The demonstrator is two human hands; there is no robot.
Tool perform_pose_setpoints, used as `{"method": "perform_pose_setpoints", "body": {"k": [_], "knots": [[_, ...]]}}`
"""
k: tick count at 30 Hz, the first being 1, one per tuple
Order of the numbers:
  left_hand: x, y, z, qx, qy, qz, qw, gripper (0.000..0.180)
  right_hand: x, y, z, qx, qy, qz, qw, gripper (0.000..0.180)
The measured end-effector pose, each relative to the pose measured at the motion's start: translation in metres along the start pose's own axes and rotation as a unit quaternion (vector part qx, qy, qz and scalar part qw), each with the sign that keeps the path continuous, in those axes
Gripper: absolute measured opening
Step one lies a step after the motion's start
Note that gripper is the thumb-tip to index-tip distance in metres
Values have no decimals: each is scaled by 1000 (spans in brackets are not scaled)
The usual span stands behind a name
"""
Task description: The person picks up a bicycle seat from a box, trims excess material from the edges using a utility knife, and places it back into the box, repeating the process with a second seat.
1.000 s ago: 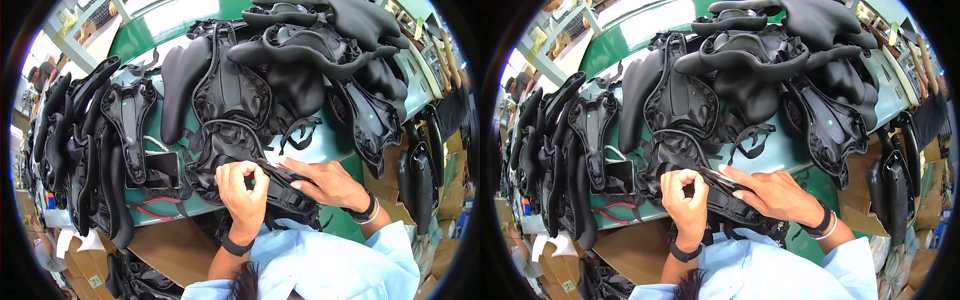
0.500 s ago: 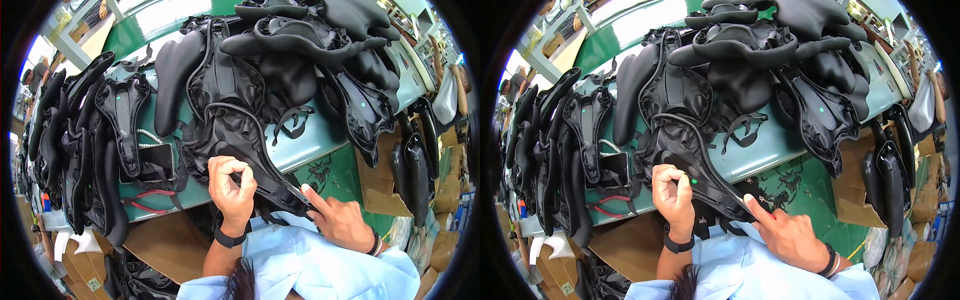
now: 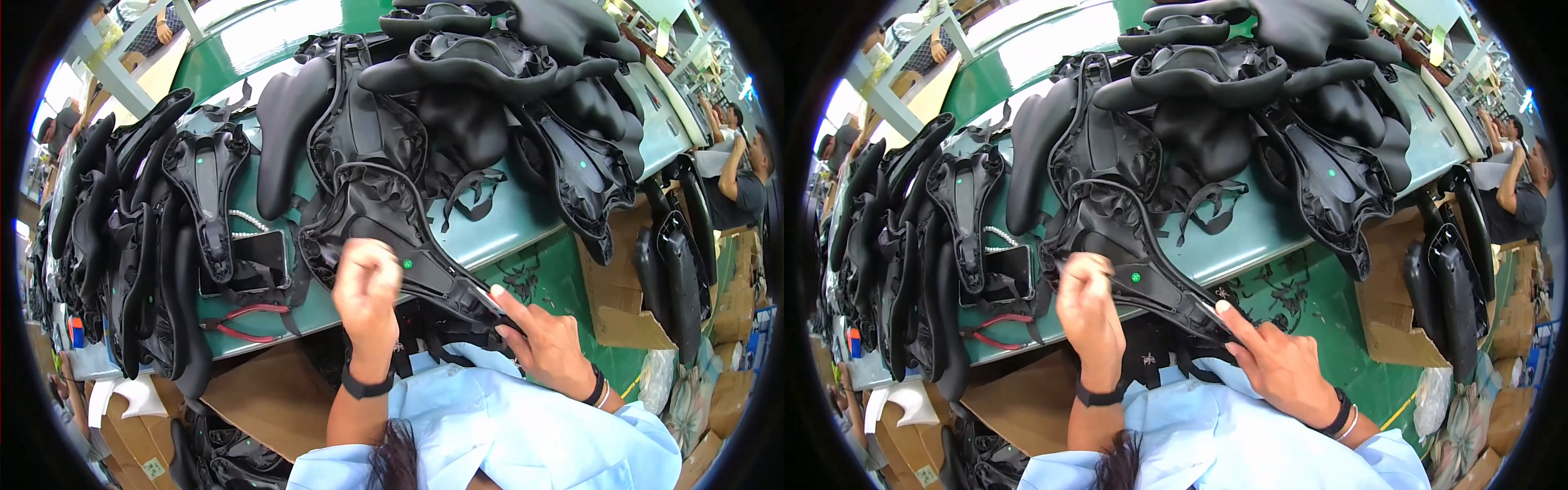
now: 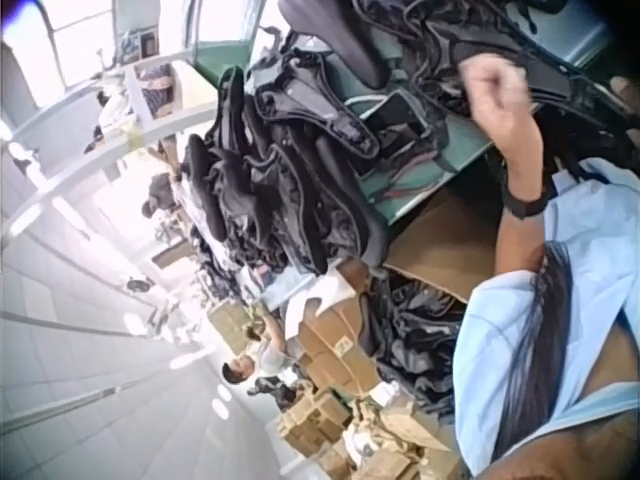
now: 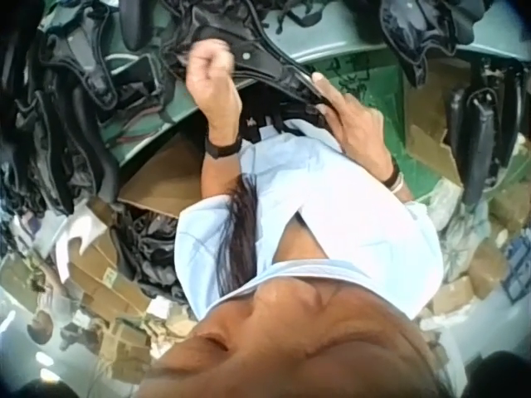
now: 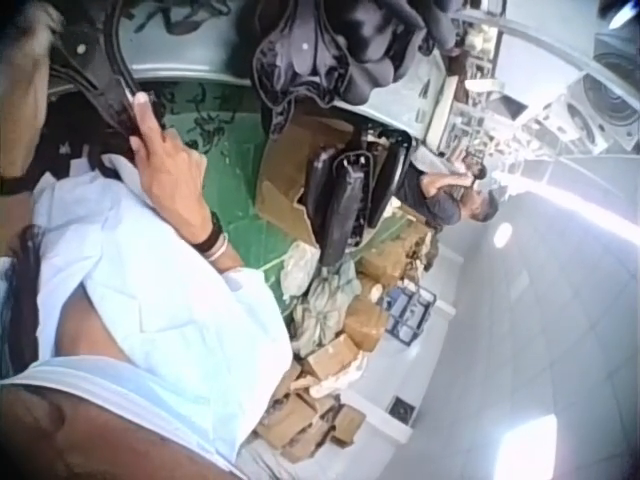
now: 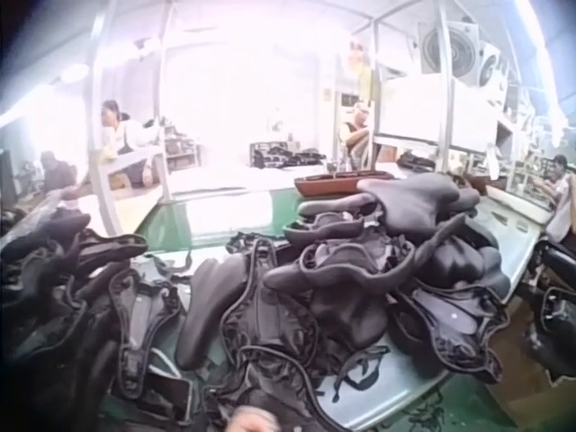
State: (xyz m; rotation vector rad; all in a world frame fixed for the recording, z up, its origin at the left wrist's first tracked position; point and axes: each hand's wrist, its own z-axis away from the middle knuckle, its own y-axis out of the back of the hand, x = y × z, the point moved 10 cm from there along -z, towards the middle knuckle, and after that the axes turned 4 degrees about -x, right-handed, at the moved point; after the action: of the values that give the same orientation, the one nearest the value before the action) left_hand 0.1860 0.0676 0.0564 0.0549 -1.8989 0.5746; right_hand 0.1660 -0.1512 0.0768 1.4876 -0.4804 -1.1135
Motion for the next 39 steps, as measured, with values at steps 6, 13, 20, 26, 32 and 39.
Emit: {"method": "perform_pose_setpoints", "body": {"k": [6,13,20,26,32,39], "knots": [[49,-60,33,-403,-140,-372,824,19,22,3,-19,156,51,-180,970,81],[9,-42,-10,-436,-77,-482,756,11,31,15,-48,127,63,-228,963,86],[5,-38,-22,-401,-53,-421,812,6,-32,18,-25,87,220,101,966,65],[-1,-33,-25,-405,-20,-401,822,11,-56,15,-45,31,254,187,948,66],[-2,-32,-22,-390,12,-432,813,10,-41,32,-45,-31,249,230,940,66],[-4,-48,-15,-358,35,-503,786,10,-1,32,-43,-41,194,158,967,55]]}}
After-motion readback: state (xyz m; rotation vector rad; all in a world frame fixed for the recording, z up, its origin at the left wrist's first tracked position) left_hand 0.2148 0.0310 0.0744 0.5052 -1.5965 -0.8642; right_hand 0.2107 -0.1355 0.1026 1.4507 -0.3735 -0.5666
